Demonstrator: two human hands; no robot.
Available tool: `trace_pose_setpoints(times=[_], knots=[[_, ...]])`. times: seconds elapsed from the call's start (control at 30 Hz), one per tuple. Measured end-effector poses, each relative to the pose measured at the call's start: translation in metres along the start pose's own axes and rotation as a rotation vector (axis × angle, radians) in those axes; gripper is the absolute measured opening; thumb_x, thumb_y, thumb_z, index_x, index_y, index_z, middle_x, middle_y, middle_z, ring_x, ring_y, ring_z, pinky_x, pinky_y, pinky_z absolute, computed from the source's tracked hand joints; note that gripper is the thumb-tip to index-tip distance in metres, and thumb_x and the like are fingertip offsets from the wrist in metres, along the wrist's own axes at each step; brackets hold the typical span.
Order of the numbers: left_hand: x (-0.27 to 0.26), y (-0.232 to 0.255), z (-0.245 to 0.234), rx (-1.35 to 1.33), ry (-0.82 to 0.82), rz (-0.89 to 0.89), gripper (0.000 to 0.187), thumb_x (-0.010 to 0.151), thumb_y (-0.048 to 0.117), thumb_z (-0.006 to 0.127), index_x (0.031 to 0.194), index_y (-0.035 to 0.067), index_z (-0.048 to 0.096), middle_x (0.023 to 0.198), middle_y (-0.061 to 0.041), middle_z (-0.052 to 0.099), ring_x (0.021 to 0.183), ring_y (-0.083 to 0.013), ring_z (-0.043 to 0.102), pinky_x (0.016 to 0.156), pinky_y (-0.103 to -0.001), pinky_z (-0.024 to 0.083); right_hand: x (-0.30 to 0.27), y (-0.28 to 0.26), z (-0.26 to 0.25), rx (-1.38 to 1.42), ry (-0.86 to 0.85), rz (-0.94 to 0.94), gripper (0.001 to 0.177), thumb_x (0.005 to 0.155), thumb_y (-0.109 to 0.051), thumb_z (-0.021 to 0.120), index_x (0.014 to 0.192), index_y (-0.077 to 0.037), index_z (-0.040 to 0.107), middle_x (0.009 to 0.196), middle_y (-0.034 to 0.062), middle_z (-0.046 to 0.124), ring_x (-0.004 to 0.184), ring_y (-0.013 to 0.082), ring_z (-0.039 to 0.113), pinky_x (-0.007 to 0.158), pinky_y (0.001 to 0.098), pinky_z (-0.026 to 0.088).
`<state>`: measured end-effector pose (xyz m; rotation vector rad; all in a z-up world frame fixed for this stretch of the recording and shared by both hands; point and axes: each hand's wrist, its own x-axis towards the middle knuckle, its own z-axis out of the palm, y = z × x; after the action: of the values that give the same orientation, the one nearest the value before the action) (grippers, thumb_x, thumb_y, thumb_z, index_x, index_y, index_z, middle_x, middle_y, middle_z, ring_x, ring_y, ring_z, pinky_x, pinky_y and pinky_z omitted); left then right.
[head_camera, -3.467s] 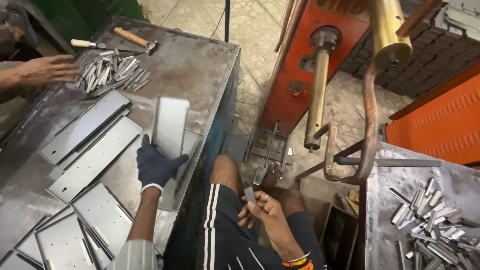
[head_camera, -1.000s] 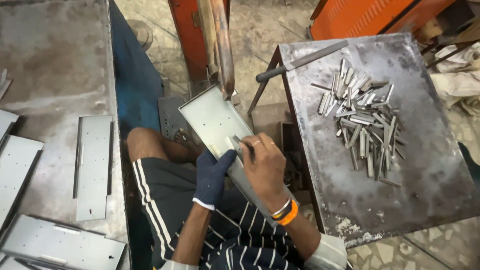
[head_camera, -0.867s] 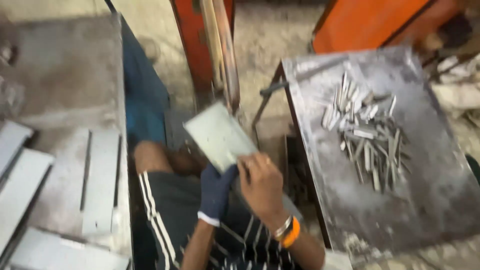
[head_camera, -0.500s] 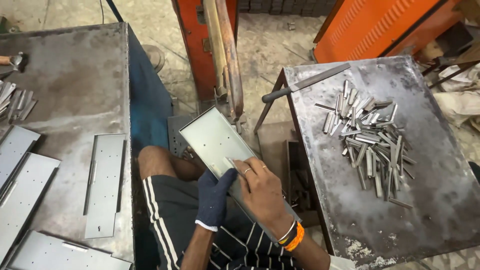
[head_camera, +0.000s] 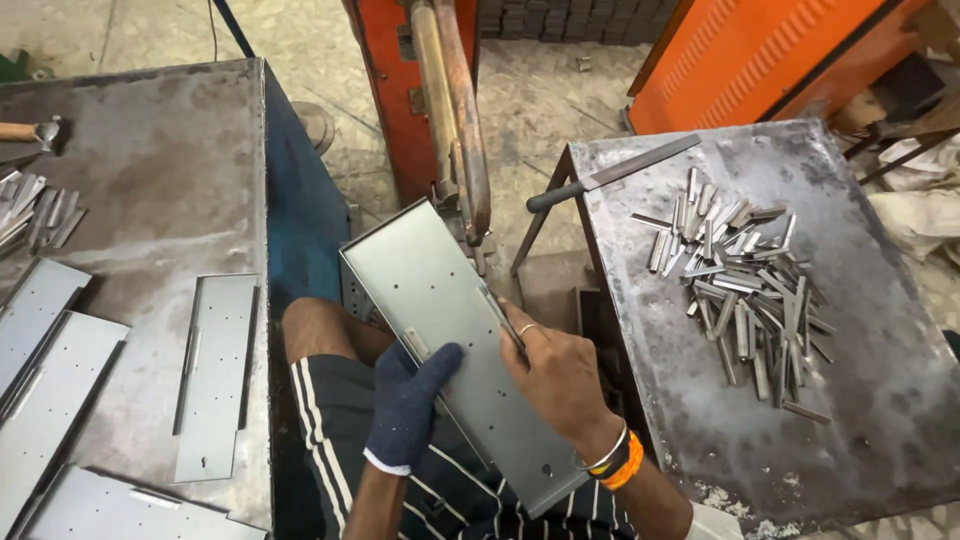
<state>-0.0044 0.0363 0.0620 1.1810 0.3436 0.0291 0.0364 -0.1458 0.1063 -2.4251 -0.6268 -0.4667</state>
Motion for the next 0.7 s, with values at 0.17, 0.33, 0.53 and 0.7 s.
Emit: trace_pose_setpoints(times=[0.17,0.33,0.53,0.7], knots=[[0.002,0.018,0.001,0.008,-0.009,0.006,0.031,0.084,0.012,0.076,0.109,-0.007,0.073,0.092,-0.013,0.079,0.076,-0.0171,0.072,0.068,-0.032,0.059,0.015,-0.017,-0.017,0.027,-0.005,-0.019,0.036,0.093,-0.013,0.069,0.125,0.003,0.069,0.075,0.0165,0.071,0.057,0.028,0.068,0.055,0.0395,0.052],[0.005,0.036,0.017,0.001,-0.024,0.018,0.037,0.084,0.008,0.077,0.117,-0.009,0.07,0.098,-0.015,0.078,0.08,-0.0193,0.072,0.073,-0.034,0.06,0.024,-0.015,-0.021,0.016,0.033,0.031,0.039,0.092,-0.012,0.069,0.127,0.004,0.069,0.066,0.0173,0.067,0.054,0.0309,0.066,0.053,0.0426,0.051],[0.014,0.055,0.036,0.133,-0.046,0.209,0.065,0.083,0.006,0.073,0.144,0.003,0.049,0.119,-0.01,0.069,0.101,-0.0156,0.068,0.083,-0.033,0.059,0.047,-0.013,-0.015,-0.005,0.038,0.178,0.017,0.094,-0.019,0.069,0.1,-0.003,0.069,0.062,0.0206,0.064,0.054,0.0379,0.065,0.054,0.0475,0.049],[0.02,0.051,0.032,0.057,-0.013,0.241,0.056,0.087,0.006,0.072,0.14,-0.002,0.057,0.116,-0.011,0.072,0.097,-0.0152,0.066,0.083,-0.031,0.057,0.049,-0.016,-0.008,-0.036,0.043,0.18,0.031,0.094,-0.021,0.066,0.118,-0.004,0.074,0.062,0.022,0.063,0.054,0.0402,0.064,0.054,0.0497,0.049]])
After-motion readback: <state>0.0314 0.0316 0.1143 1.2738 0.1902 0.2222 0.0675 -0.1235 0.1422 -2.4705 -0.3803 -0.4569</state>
